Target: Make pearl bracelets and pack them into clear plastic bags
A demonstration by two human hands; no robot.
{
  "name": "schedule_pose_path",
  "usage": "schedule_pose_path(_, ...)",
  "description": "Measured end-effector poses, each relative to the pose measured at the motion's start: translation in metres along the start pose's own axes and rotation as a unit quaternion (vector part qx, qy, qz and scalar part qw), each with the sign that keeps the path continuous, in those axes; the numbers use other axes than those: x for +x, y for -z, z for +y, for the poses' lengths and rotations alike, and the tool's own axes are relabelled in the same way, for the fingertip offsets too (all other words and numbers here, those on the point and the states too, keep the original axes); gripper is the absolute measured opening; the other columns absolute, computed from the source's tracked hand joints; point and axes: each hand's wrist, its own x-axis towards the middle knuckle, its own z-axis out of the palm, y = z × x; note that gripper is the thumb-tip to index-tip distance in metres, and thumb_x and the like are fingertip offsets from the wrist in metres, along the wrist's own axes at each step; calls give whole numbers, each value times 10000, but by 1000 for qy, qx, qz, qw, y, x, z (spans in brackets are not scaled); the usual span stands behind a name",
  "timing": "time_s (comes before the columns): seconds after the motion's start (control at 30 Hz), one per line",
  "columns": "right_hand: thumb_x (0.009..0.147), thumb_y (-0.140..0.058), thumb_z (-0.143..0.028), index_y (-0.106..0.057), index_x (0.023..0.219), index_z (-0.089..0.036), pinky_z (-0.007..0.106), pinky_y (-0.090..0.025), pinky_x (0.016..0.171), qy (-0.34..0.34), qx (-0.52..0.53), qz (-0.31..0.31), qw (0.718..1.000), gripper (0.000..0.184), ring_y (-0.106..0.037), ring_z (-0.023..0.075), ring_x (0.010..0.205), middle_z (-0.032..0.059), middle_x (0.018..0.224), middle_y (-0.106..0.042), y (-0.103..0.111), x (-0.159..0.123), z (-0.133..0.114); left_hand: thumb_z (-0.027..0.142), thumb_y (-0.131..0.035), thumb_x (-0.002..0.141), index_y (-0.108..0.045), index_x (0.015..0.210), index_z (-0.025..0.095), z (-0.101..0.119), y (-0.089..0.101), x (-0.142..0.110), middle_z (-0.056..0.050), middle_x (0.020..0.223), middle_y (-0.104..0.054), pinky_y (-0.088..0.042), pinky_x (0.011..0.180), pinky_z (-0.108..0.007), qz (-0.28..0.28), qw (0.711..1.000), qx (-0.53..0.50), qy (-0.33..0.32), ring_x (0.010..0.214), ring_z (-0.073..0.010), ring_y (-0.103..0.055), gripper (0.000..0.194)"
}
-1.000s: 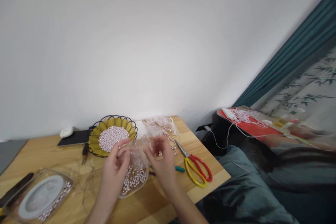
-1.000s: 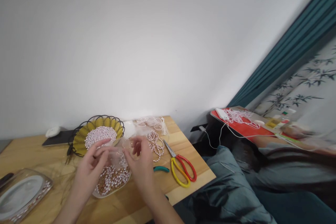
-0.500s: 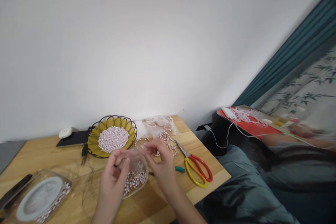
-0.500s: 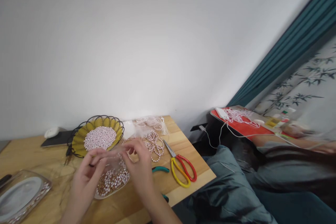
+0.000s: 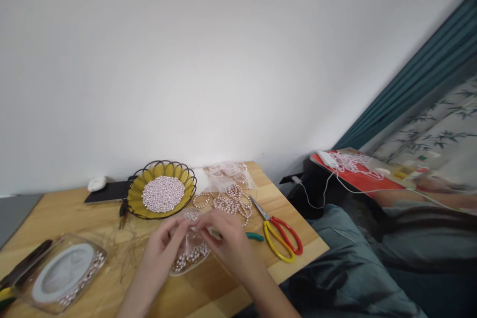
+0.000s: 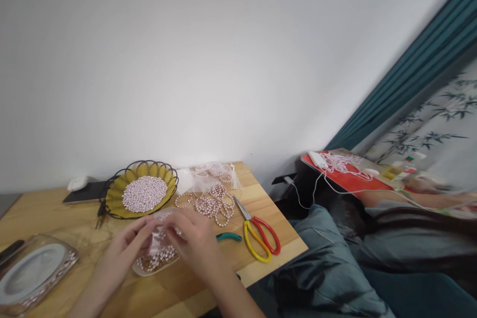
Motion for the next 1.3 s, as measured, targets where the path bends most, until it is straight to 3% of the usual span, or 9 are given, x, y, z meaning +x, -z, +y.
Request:
schedule_pose_path(0.2, 999, -596, -167, -655, 953, -271, 327, -577, 647, 52, -11, -17, 998, 127, -771, 216, 744, 49, 870, -815, 6, -12, 0, 694, -673, 766, -679, 698, 208, -5, 24, 10, -15, 635, -663, -497, 524, -251, 1, 997, 68, -40, 596, -207, -636, 491)
schedule_pose_path(0.4, 996, -628, -248, -613, 914, -266, 386, -640, 665, -56, 150, 288, 944, 85, -789, 246, 744, 64, 856, -804, 14, -21, -2, 694, -636, 806, -661, 935, 241, 6, 71, 7, -39, 920, -796, -618, 680, -336, 198, 973, 90, -76, 645, -241, -745, 472)
schedule_pose_path(0.53, 966, -661, -383, -543, 973, -260, 314, -605, 556, -186, 236, 262, 917, 171, -730, 190, 581, 21, 782, -772, 16, -9, -1, 722, -668, 756, -691, 911, 223, 2, 89, 9, -66, 846, -806, -630, 633, -365, 111, 986, 126, -20, 598, -257, -738, 522)
schedule_pose_path(0.67, 906, -693, -405, -510, 1138, -259, 268, -557, 507, -223, 281, 204, 911, 330, -695, 157, 540, 9, 813, -754, 8, 2, 7, 700, -694, 703, -701, 793, 235, -21, 95, 20, -65, 740, -785, -609, 581, -327, 29, 981, 190, -34, 692, -294, -765, 473)
schedule_pose_path(0.77, 880, -692, -376, -536, 1117, -249, 273, -560, 519, -236, 301, 186, 905, 311, -674, 140, 517, 0, 820, -733, -2, 7, 13, 642, -678, 730, -712, 951, 255, -32, 90, 22, -72, 837, -808, -630, 678, -372, 95, 965, 237, -67, 798, -320, -783, 447)
schedule_pose_path(0.9, 883, -663, -315, -573, 1045, -242, 275, -553, 541, -236, 312, 150, 908, 199, -666, 133, 528, -7, 817, -709, -11, 10, 15, 543, -618, 839, -699, 1094, 261, -26, 70, 10, -116, 1185, -751, -551, 985, -488, 191, 910, 302, -210, 1125, -362, -697, 389)
schedule_pose_path(1.0, 880, -647, -243, -624, 1054, -247, 271, -541, 574, -219, 277, 97, 931, 175, -669, 144, 614, -6, 814, -688, -14, 10, 14, 504, -638, 870, -680, 1155, 272, -12, 49, 2, -93, 1234, -739, -557, 989, -448, 135, 949, 208, -192, 1125, -320, -696, 370)
schedule_pose_path(1.1, 873, -661, -181, -686, 1087, -269, 270, -519, 593, -184, 226, 49, 955, 232, -634, 144, 657, 3, 856, -689, -15, 10, 12, 540, -717, 812, -721, 1041, 243, -1, 31, 3, -71, 962, -804, -620, 805, -356, 44, 993, 36, -104, 899, -272, -753, 375)
schedule_pose_path(1.3, 888, -666, -98, -709, 1151, -272, 298, -533, 658, -69, 106, 65, 990, 318, -608, 164, 733, 40, 964, -660, -17, 10, 10, 575, -830, 687, -754, 803, 182, 1, 10, 9, -15, 621, -735, -571, 494, -256, 2, 998, -58, -40, 527, -190, -678, 417)
